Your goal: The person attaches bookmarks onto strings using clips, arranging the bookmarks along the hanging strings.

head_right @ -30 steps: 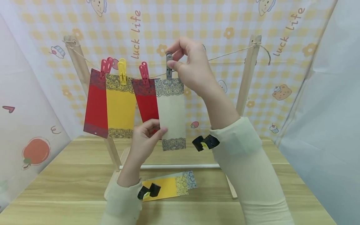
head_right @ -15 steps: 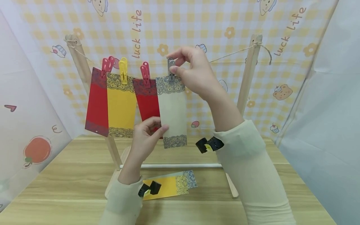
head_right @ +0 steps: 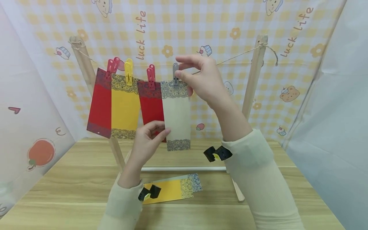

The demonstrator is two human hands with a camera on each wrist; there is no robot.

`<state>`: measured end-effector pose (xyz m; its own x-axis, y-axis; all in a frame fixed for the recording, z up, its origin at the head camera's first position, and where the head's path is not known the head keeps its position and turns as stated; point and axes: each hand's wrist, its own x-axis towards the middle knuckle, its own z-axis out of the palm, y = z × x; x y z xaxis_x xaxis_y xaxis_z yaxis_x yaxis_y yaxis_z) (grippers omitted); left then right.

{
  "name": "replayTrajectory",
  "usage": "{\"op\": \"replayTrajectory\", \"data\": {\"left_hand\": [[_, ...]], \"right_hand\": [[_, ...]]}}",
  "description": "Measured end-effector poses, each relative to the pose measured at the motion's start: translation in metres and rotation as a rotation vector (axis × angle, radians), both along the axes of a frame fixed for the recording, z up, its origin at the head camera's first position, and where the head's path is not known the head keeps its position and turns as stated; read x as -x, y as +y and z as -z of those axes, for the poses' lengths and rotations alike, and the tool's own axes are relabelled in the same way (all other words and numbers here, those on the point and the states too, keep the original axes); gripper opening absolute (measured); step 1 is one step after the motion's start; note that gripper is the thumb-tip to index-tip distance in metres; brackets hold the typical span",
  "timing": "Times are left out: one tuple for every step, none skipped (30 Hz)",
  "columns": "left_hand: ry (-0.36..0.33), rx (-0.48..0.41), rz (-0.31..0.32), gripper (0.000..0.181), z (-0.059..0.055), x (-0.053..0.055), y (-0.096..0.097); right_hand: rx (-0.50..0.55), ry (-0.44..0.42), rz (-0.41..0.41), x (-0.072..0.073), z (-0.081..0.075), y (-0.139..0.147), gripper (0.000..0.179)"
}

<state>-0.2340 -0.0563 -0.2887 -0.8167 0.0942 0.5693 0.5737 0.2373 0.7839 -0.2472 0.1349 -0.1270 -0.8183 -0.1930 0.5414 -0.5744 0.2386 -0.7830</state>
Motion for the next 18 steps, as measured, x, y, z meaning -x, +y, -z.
{"op": "replayTrajectory", "data": {"left_hand": [[-0.004,0.003,0.002,0.019,0.001,0.0,-0.001],[-0.006,0.006,0.005,0.019,0.002,0.0,-0.002],[-0.008,0.008,0.009,0.018,0.003,0.0,-0.004],[-0.01,0.01,0.012,0.017,0.003,0.0,-0.005],[-0.008,0.013,0.015,0.017,0.004,0.0,-0.006],[-0.007,0.014,0.02,0.017,0.005,0.0,-0.007],[-0.007,0.017,0.022,0.017,0.005,-0.001,-0.008],[-0.007,0.019,0.026,0.017,0.005,-0.002,-0.01],[-0.006,0.024,0.028,0.017,0.006,-0.003,-0.011],[-0.005,0.03,0.028,0.017,0.006,-0.004,-0.012],[-0.004,0.039,0.028,0.016,0.007,-0.005,-0.013],[-0.005,0.049,0.026,0.016,0.007,-0.006,-0.014],[-0.005,0.063,0.024,0.015,0.007,-0.008,-0.015],[-0.003,0.08,0.021,0.015,0.008,-0.009,-0.016],[-0.001,0.096,0.02,0.015,0.008,-0.01,-0.018],[-0.007,0.113,0.017,0.015,0.008,-0.012,-0.019],[-0.017,0.131,0.014,0.015,0.008,-0.014,-0.02],[-0.029,0.147,0.011,0.015,0.007,-0.016,-0.022]], "right_hand": [[0.014,0.008,-0.003,-0.001,0.001,0.001,0.034],[0.036,0.015,-0.014,-0.002,0.002,0.003,0.034],[0.055,0.024,-0.023,-0.004,0.003,0.004,0.033],[0.075,0.036,-0.033,-0.005,0.004,0.005,0.032],[0.102,0.046,-0.046,-0.007,0.005,0.007,0.031],[0.132,0.054,-0.063,-0.008,0.006,0.008,0.029],[0.164,0.06,-0.08,-0.01,0.008,0.01,0.027],[0.195,0.069,-0.095,-0.012,0.009,0.011,0.025],[0.215,0.084,-0.1,-0.014,0.011,0.013,0.023],[0.237,0.1,-0.104,-0.016,0.014,0.015,0.021],[0.251,0.116,-0.109,-0.018,0.016,0.017,0.02],[0.261,0.13,-0.108,-0.02,0.019,0.019,0.019],[0.265,0.149,-0.106,-0.022,0.022,0.021,0.019],[0.263,0.167,-0.102,-0.024,0.025,0.023,0.019],[0.258,0.175,-0.1,-0.026,0.028,0.026,0.019],[0.251,0.181,-0.096,-0.028,0.031,0.029,0.02],[0.241,0.178,-0.092,-0.03,0.035,0.031,0.021],[0.233,0.173,-0.088,-0.032,0.039,0.034,0.021]]}}
